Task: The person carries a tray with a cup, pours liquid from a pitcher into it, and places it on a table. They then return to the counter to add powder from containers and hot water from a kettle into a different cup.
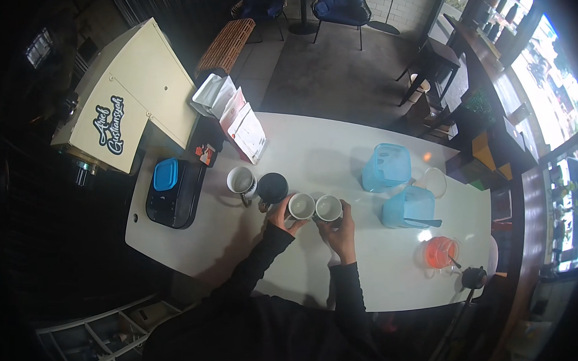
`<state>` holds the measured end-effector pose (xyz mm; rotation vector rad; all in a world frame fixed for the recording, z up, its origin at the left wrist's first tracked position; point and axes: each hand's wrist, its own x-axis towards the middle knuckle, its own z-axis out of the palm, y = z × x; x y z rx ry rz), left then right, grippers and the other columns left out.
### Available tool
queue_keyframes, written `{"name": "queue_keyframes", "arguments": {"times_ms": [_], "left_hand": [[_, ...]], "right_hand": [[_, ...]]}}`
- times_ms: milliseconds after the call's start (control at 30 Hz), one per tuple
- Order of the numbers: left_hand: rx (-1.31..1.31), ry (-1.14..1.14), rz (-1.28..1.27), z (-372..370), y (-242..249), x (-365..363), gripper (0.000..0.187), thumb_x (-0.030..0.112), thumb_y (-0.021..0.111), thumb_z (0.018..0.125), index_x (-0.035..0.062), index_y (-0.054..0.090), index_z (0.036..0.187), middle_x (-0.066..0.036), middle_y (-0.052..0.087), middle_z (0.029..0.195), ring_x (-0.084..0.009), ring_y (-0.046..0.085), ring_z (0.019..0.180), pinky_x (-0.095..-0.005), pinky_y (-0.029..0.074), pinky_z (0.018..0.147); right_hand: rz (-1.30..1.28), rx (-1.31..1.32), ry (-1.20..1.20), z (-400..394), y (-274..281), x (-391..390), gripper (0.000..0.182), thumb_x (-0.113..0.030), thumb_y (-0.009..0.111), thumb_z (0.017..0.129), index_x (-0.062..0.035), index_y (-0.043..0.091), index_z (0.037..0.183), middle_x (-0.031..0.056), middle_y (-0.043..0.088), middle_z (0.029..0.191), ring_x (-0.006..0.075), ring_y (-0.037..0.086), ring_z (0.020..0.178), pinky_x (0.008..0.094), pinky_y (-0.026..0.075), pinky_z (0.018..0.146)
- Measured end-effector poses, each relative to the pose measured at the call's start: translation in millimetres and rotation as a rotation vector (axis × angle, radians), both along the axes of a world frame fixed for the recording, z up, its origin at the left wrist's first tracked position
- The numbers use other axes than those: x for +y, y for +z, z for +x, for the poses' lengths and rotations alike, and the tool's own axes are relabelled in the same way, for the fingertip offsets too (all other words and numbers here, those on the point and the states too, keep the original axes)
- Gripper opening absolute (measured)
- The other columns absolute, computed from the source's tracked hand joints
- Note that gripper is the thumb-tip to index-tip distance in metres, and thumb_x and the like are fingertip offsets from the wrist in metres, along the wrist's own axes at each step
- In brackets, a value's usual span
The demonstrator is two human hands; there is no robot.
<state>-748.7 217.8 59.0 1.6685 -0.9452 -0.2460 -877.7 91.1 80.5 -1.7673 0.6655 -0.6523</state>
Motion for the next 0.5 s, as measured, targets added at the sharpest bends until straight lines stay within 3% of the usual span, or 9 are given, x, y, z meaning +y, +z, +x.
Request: {"name": "queue_keyframes", "arguments": {"times_ms": [200,300,367,433,500], "left_hand": [[0.014,-0.004,-0.038,-10,9,18,0.078,0.022,0.075,0.074,0.0058,0.031,0.136,-0.018,0.050,0.124,-0.0294,0.053,0.112,-0.0368,0.046,0.091],[0.007,0.071,-0.012,-17,20,46,0.070,0.020,0.072,0.077,0.0073,0.034,0.134,-0.018,0.054,0.117,-0.0273,0.058,0.105,-0.0366,0.049,0.087],[0.358,0.059,0.000,-15,14,66,0.059,0.013,0.070,0.078,0.0076,0.039,0.128,-0.011,0.058,0.101,-0.0175,0.063,0.085,-0.0297,0.053,0.074],[0.416,0.180,-0.042,-8,12,78,0.050,0.010,0.069,0.079,0.0066,0.043,0.122,-0.005,0.056,0.088,-0.0086,0.060,0.069,-0.0221,0.051,0.062],[0.443,0.296,-0.096,4,4,86,0.048,0.010,0.067,0.081,0.0067,0.042,0.121,-0.004,0.053,0.084,-0.0081,0.058,0.064,-0.0210,0.049,0.057]], "right_hand": [[-0.096,0.029,-0.077,-14,5,9,0.059,-0.001,0.070,0.072,-0.0001,0.037,0.121,0.0125,0.056,0.103,0.0161,0.063,0.074,0.0247,0.051,0.062],[-0.059,0.095,-0.146,-27,9,16,0.044,0.000,0.069,0.074,0.0010,0.045,0.111,0.0108,0.056,0.097,0.0135,0.062,0.068,0.0237,0.050,0.059],[-0.043,0.203,-0.021,-35,8,19,0.026,0.000,0.068,0.075,0.0021,0.051,0.096,0.0079,0.058,0.083,0.0120,0.061,0.064,0.0227,0.049,0.056],[0.002,0.155,0.054,-33,8,31,0.014,-0.002,0.065,0.080,0.0022,0.054,0.086,0.0044,0.058,0.068,0.0099,0.060,0.060,0.0221,0.048,0.055],[0.019,0.176,0.144,-26,6,42,0.012,-0.003,0.063,0.081,0.0025,0.054,0.086,0.0050,0.059,0.071,0.0092,0.059,0.061,0.0220,0.048,0.055]]}}
